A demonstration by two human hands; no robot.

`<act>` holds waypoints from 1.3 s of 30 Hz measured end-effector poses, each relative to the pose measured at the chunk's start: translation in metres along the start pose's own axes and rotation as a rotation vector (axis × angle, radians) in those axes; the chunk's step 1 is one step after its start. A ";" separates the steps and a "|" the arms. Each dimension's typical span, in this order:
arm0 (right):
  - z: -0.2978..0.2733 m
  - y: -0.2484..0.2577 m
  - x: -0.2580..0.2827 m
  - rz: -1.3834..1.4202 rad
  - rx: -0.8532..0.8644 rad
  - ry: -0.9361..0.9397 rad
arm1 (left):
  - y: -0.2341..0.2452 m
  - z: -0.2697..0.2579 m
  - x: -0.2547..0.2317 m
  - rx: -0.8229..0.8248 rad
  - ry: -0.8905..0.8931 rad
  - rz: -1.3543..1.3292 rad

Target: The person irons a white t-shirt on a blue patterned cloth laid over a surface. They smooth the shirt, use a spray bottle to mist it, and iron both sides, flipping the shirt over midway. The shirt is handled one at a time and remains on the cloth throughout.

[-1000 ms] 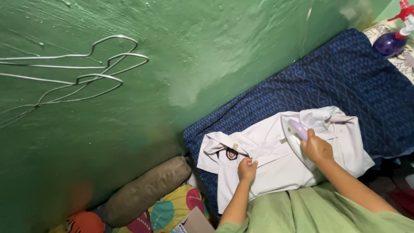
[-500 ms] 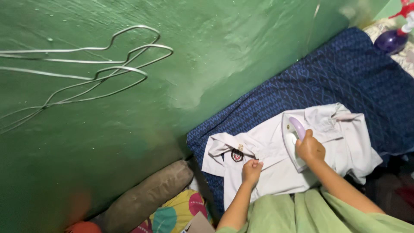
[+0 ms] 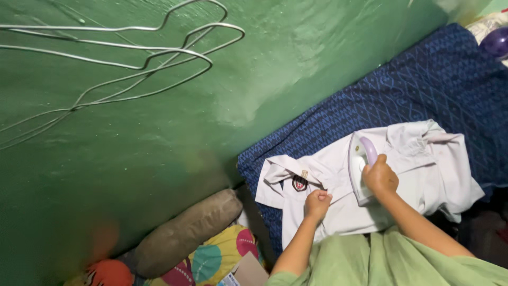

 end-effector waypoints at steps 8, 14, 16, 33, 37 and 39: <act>-0.082 -0.051 -0.008 -0.112 0.203 0.104 | 0.011 0.029 -0.011 -0.122 -0.102 0.030; -0.058 -0.041 0.032 -0.083 0.143 0.197 | 0.017 0.033 -0.004 -0.198 -0.159 -0.023; -0.060 -0.042 0.029 -0.104 0.140 0.244 | 0.020 0.030 0.000 -0.228 -0.178 0.012; -0.027 0.000 -0.011 -0.141 0.071 0.281 | 0.022 0.024 -0.013 -0.313 -0.130 -0.080; -0.021 0.032 -0.074 -0.208 0.122 0.112 | 0.022 0.020 -0.014 -0.289 -0.128 -0.125; -0.006 0.046 -0.076 -0.219 0.085 0.103 | 0.023 0.023 -0.019 -0.286 -0.121 -0.106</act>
Point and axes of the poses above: each hand's wrist, its own z-axis towards the middle knuckle, its own y-axis out of the back of the hand, x = y × z, the point moved 4 cm from there along z, towards the middle knuckle, and after that the axes turned 15 degrees about x, right-handed, at the moved point
